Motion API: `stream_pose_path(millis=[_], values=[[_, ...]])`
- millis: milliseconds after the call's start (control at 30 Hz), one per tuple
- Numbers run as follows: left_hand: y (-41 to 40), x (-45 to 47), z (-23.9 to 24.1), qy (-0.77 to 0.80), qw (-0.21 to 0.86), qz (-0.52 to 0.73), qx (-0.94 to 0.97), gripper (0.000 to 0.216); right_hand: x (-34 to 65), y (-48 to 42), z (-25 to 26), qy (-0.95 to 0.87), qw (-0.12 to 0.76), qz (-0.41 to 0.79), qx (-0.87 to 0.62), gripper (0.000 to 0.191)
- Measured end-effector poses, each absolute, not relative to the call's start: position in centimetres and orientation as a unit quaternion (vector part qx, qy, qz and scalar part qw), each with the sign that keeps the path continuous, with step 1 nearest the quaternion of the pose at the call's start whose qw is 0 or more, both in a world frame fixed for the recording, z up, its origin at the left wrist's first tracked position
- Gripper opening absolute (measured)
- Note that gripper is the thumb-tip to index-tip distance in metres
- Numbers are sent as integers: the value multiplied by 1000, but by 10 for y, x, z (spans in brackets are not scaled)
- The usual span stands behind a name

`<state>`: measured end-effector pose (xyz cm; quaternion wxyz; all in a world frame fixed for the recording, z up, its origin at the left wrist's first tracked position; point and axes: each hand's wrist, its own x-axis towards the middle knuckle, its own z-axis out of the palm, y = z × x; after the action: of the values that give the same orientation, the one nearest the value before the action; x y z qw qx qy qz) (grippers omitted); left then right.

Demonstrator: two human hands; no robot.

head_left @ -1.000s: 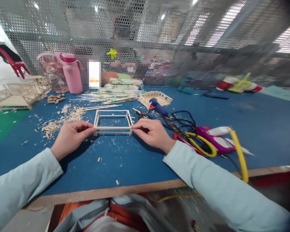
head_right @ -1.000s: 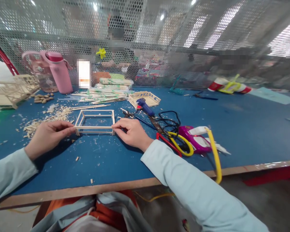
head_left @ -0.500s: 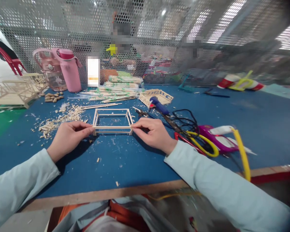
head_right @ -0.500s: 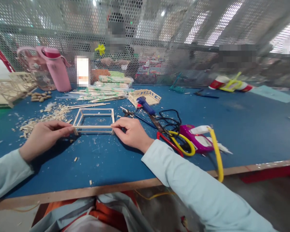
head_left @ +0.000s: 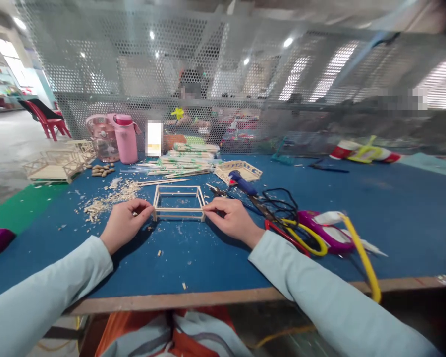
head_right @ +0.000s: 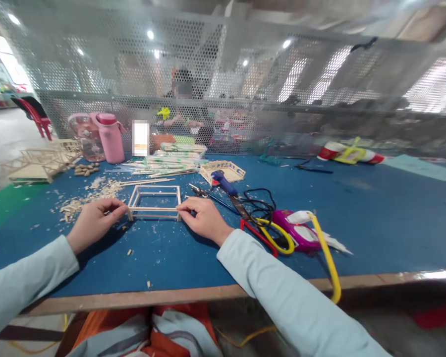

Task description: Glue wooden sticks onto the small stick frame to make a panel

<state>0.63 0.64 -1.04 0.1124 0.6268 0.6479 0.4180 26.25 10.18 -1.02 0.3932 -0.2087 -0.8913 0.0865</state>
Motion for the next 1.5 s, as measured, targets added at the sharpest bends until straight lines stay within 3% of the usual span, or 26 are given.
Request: stream_pose_path(millis=[533,1100,1500], values=[[2,10,-11,645,37,387,658,30,260,101,-9,-892,394,73,-211,14],[1,14,-6,673,51,372,638,35,262,98,-10,-891,387,77,-226,8],[0,15,-4,681,48,371,630,38,265,100,-11,-899,370,77,-222,15]])
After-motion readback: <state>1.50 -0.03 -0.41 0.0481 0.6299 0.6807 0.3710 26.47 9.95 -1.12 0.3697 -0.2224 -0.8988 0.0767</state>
